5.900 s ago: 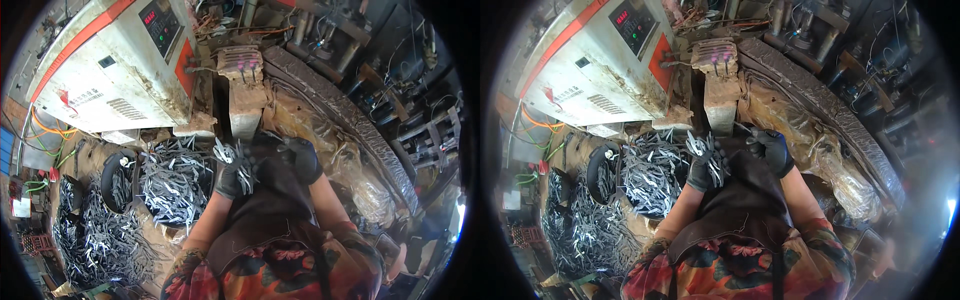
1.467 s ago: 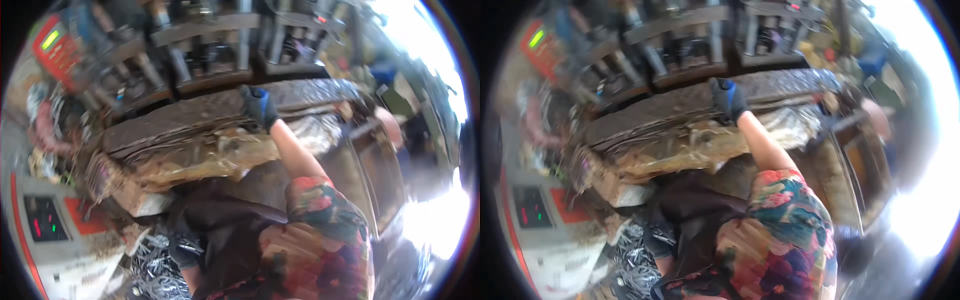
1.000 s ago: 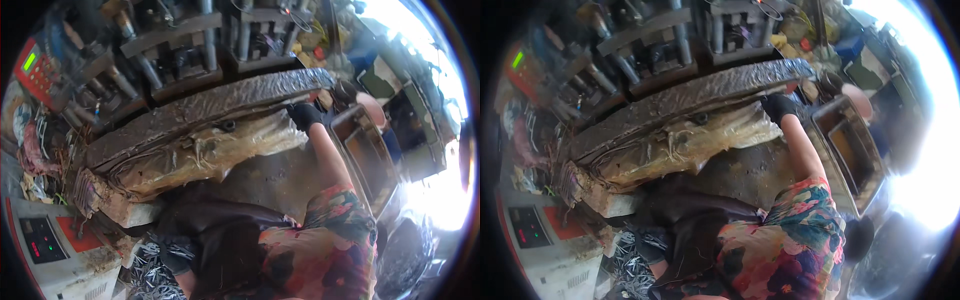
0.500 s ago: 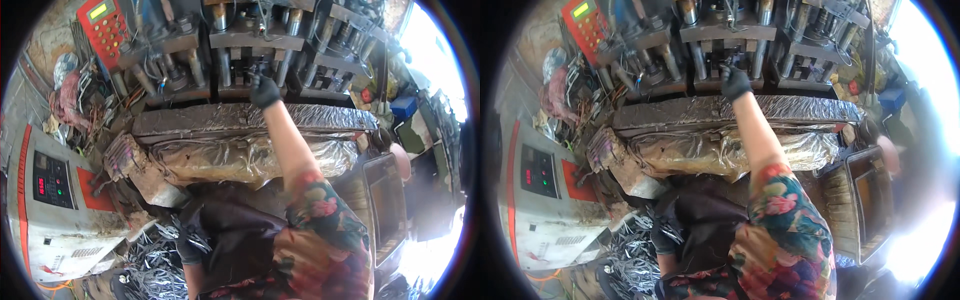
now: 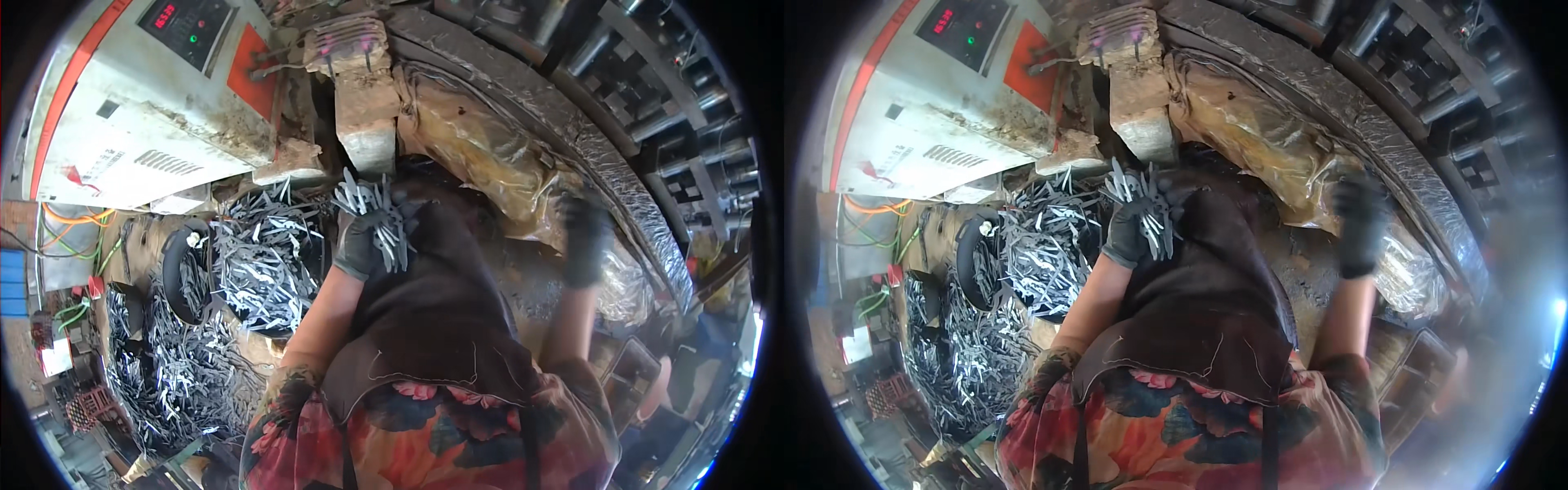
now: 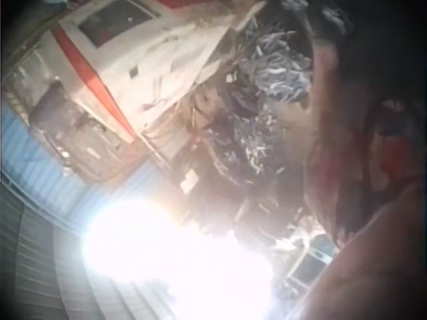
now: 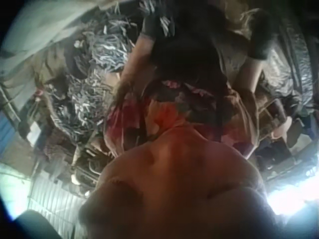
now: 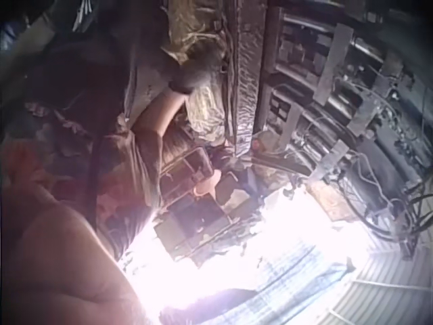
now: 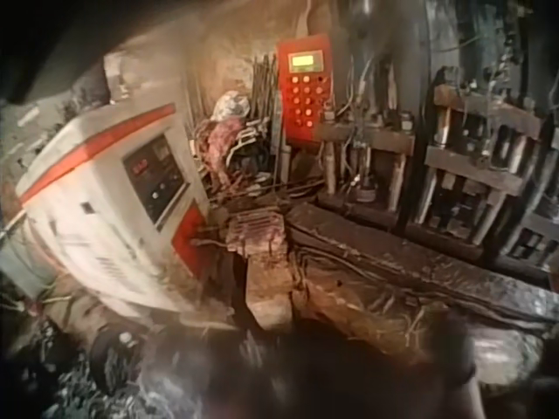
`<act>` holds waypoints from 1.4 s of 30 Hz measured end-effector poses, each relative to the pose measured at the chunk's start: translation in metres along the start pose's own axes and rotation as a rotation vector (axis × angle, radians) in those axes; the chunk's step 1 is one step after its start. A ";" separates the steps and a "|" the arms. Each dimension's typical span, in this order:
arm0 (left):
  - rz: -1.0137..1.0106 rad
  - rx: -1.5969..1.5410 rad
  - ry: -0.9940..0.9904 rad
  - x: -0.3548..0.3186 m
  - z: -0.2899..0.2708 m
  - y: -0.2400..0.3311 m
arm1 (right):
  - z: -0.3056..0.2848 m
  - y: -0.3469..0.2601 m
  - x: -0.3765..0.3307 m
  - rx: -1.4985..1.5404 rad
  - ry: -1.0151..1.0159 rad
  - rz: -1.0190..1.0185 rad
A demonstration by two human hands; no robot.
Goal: Operating a metal press machine to punch and form small metal components from raw material.
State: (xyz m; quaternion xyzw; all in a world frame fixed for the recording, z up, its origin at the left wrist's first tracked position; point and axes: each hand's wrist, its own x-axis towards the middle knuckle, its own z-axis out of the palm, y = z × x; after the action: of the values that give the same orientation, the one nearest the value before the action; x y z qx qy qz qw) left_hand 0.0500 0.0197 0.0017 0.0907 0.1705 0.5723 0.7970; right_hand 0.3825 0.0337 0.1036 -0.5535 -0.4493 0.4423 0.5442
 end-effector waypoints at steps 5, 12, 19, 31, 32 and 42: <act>0.140 0.025 0.080 -0.011 0.001 0.002 | 0.123 0.045 -0.037 0.155 -0.552 0.589; 0.220 0.057 0.067 -0.014 0.005 0.012 | 0.166 0.037 -0.052 -0.120 -0.804 0.623; 0.104 -0.021 0.158 -0.018 0.002 0.016 | 0.167 0.028 -0.052 -0.228 -0.738 0.417; 0.020 -0.060 0.183 -0.025 0.004 0.022 | 0.164 0.029 -0.054 -0.436 -0.765 0.136; 0.035 -0.042 0.194 -0.026 0.003 0.021 | 0.162 0.029 -0.054 -0.475 -0.752 0.002; -0.060 -0.261 0.049 -0.016 0.006 0.021 | 0.166 0.036 -0.040 -0.464 -0.574 -0.219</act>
State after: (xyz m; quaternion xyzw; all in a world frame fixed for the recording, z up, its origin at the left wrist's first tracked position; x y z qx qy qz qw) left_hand 0.0293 0.0118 0.0169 -0.0330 0.1165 0.5676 0.8144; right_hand 0.2124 0.0281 0.0648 -0.4643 -0.7279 0.4052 0.3006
